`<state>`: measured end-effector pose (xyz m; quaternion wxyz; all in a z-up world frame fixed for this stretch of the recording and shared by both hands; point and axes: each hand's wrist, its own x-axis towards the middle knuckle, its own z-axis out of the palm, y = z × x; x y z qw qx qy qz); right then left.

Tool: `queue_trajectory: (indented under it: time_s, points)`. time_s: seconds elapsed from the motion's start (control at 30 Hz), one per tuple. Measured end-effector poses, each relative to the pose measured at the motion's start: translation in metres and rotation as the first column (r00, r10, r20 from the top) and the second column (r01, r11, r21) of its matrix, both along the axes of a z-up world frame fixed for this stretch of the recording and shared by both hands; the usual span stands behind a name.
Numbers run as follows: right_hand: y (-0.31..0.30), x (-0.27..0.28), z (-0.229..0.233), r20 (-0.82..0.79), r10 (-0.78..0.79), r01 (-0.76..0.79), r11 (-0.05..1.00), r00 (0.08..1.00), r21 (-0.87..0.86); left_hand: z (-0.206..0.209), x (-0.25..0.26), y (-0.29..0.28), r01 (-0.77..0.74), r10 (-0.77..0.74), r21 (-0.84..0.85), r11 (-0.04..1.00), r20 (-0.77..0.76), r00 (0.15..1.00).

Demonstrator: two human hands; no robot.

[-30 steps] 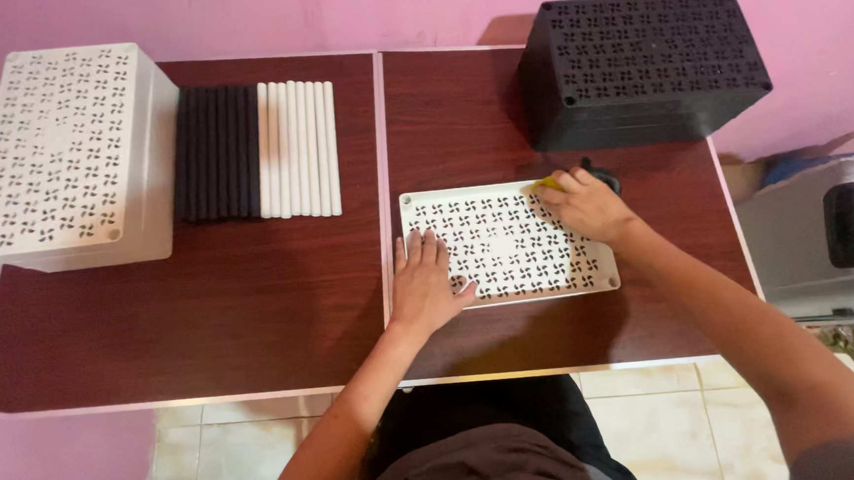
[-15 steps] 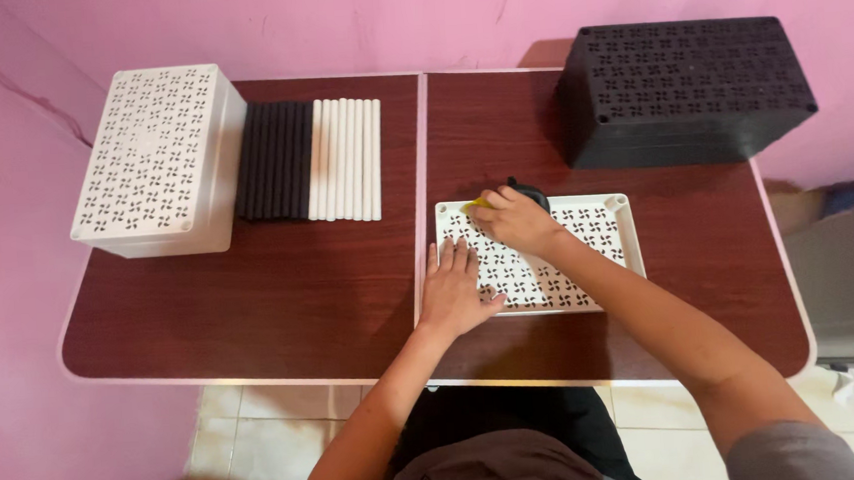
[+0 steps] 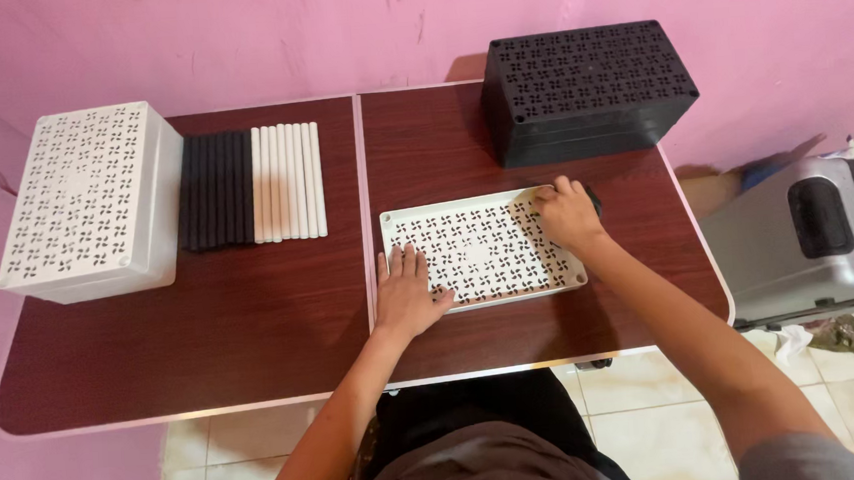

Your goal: The person wipes a white perforated plastic tray with a yellow cloth, cleaning the top surface and edges. The person then places the tray on a stack of similar trays on the table.

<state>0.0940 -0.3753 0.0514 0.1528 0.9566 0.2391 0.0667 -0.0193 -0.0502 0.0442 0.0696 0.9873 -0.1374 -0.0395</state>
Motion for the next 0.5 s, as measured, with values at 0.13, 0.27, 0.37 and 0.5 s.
queue_trajectory:
  time_s: [0.13, 0.27, 0.37, 0.5]
  points:
    - [-0.011, -0.023, 0.007, -0.076, -0.009, 0.035, 0.938, 0.997, 0.346, 0.008, -0.002, 0.002, 0.005, -0.006, -0.025, 1.0, -0.054, 0.999]
    - [-0.036, -0.04, 0.028, -0.14, 0.036, 0.043, 0.853, 0.99, 0.521, 0.034, 0.005, -0.007, -0.049, 0.048, 0.001, 0.999, -0.211, 0.976]
    - [-0.045, -0.042, 0.035, -0.146, -0.019, 0.097, 0.834, 0.989, 0.544, 0.047, 0.011, -0.031, -0.01, 0.0, -0.044, 0.999, -0.227, 0.974]
    - [-0.041, -0.031, 0.03, -0.034, 0.129, -0.105, 0.909, 0.991, 0.404, 0.047, 0.017, -0.071, 0.176, -0.212, -0.186, 0.967, -0.194, 0.958]
